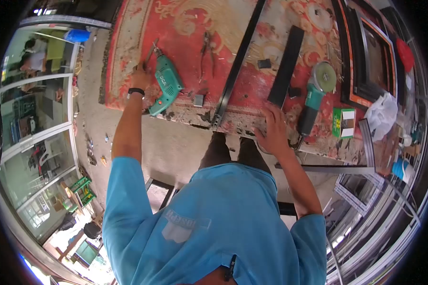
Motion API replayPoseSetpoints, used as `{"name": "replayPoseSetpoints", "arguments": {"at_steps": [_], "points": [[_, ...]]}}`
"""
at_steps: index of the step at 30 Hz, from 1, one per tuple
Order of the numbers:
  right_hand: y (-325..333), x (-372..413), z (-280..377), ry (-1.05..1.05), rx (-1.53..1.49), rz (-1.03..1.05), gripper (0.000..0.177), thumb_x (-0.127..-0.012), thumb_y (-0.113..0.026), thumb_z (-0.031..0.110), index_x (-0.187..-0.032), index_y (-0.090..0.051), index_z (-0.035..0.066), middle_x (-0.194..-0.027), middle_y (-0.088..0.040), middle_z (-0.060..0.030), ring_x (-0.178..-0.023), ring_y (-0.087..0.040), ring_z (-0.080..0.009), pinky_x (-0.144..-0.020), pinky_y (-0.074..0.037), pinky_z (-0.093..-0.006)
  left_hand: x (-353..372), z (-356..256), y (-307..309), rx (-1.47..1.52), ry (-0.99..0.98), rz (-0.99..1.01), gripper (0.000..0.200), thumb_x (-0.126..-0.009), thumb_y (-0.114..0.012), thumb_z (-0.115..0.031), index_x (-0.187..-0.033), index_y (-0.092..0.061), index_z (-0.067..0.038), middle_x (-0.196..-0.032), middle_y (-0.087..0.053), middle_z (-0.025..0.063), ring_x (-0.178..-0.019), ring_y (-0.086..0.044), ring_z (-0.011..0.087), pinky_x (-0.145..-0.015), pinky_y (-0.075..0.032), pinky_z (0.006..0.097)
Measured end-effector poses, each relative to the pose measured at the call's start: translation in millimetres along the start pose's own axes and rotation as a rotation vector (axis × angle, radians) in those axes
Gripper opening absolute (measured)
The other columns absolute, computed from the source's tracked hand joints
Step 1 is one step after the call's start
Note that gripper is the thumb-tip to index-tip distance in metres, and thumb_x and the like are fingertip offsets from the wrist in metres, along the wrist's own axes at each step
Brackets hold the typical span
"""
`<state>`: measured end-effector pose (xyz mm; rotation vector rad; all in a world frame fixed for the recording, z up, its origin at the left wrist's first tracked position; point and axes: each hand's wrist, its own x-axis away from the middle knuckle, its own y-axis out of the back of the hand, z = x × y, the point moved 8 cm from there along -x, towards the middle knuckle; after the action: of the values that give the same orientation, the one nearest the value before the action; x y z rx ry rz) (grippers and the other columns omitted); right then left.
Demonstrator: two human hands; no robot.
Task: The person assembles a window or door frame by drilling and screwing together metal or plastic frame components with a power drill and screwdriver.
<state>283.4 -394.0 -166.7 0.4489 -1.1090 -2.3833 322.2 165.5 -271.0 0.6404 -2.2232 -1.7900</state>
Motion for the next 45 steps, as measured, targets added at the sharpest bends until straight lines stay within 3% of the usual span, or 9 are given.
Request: {"name": "replayPoseSetpoints", "arguments": {"at_steps": [7, 10, 12, 13, 15, 21, 30, 34, 45], "points": [[-14.1, -63.9, 23.2, 0.140, 0.034, 0.152, 0.078, -0.074, -0.087, 0.021, -0.141, -0.050, 0.007, -0.146, -0.048, -0.0154, -0.134, -0.045, -0.0406, -0.113, -0.038, -0.0563, 22.1, -7.6, 35.0, 0.285, 0.118, 0.208, 0.047, -0.095, -0.055, -0.017, -0.140, -0.053, -0.004, -0.109, -0.070, 0.0271, -0.104, -0.068, 0.0444, -0.086, -0.053, 0.0529], [-39.1, -100.3, 41.0, 0.340, 0.079, 0.262, 0.084, -0.070, -0.089, 0.026, -0.143, -0.050, 0.011, -0.146, -0.048, -0.0113, -0.137, -0.044, -0.0356, -0.116, -0.034, -0.0563, 124.9, -76.9, 116.3, 0.786, 0.332, 0.252, 0.037, -0.103, -0.051, -0.019, -0.137, -0.054, -0.005, -0.083, -0.060, 0.0041, -0.065, -0.056, 0.0167, -0.060, -0.047, 0.0346], [-60.2, -122.6, 53.2, 0.525, 0.157, 0.357, 0.087, -0.068, -0.090, 0.028, -0.145, -0.051, 0.013, -0.147, -0.048, -0.0089, -0.138, -0.044, -0.0321, -0.118, -0.032, -0.0550, 227.5, -107.7, 117.3, 1.201, 0.534, 0.567, 0.035, -0.107, -0.056, -0.020, -0.141, -0.052, -0.011, -0.084, -0.055, -0.0027, -0.065, -0.050, 0.0072, -0.056, -0.044, 0.0288], [-73.1, -132.6, 56.1, 0.581, 0.196, 0.424, 0.084, -0.068, -0.089, 0.029, -0.141, -0.053, 0.013, -0.143, -0.050, -0.0081, -0.136, -0.046, -0.0305, -0.118, -0.032, -0.0538, 264.4, -138.7, 129.8, 1.017, 0.365, 0.663, 0.051, -0.110, -0.051, -0.025, -0.159, -0.040, -0.015, -0.086, -0.054, -0.0050, -0.060, -0.044, 0.0027, -0.050, -0.037, 0.0212], [-96.3, -145.2, 59.4, 0.693, 0.272, 0.558, 0.076, -0.068, -0.088, 0.031, -0.135, -0.058, 0.014, -0.135, -0.055, -0.0065, -0.132, -0.049, -0.0272, -0.117, -0.033, -0.0514, 308.3, -184.7, 133.0, 1.073, 0.298, 0.962, 0.053, -0.110, -0.051, -0.021, -0.161, -0.038, -0.013, -0.081, -0.053, -0.0045, -0.058, -0.045, 0.0038, -0.049, -0.038, 0.0220], [-126.8, -146.3, 47.0, 0.843, 0.263, 0.553, 0.036, -0.071, -0.077, 0.038, -0.097, -0.065, 0.017, -0.098, -0.058, 0.0002, -0.105, -0.058, -0.0208, -0.100, -0.042, -0.0442, 316.3, -203.2, 73.5, 0.977, 0.419, 1.090, 0.052, -0.106, -0.055, -0.019, -0.156, -0.045, -0.007, -0.085, -0.064, 0.0115, -0.072, -0.060, 0.0150, -0.069, -0.051, 0.0316], [-124.5, -149.1, 43.1, 0.846, 0.168, 0.540, 0.033, -0.070, -0.075, 0.039, -0.092, -0.063, 0.017, -0.093, -0.056, 0.0007, -0.100, -0.059, -0.0206, -0.094, -0.044, -0.0426, 280.8, -235.2, 87.6, 0.836, 0.561, 1.199, 0.049, -0.104, -0.053, -0.018, -0.150, -0.051, -0.001, -0.113, -0.070, 0.0317, -0.102, -0.071, 0.0370, -0.092, -0.053, 0.0423], [-126.8, -154.9, 37.7, 0.845, 0.177, 0.527, 0.035, -0.070, -0.075, 0.042, -0.090, -0.063, 0.017, -0.092, -0.057, 0.0002, -0.100, -0.059, -0.0211, -0.093, -0.045, -0.0443, 265.3, -244.5, 83.6, 0.838, 0.304, 0.975, 0.050, -0.102, -0.052, -0.015, -0.150, -0.050, 0.000, -0.096, -0.071, 0.0288, -0.085, -0.072, 0.0363, -0.081, -0.055, 0.0430], [-128.3, -150.0, 42.4, 0.851, 0.147, 0.565, 0.036, -0.068, -0.076, 0.043, -0.089, -0.062, 0.017, -0.089, -0.056, 0.0000, -0.096, -0.059, -0.0212, -0.089, -0.045, -0.0454, 264.4, -249.6, 54.1, 0.816, 0.199, 0.774, 0.049, -0.098, -0.054, -0.013, -0.145, -0.055, -0.001, -0.090, -0.067, 0.0310, -0.077, -0.069, 0.0397, -0.074, -0.054, 0.0460]]}}
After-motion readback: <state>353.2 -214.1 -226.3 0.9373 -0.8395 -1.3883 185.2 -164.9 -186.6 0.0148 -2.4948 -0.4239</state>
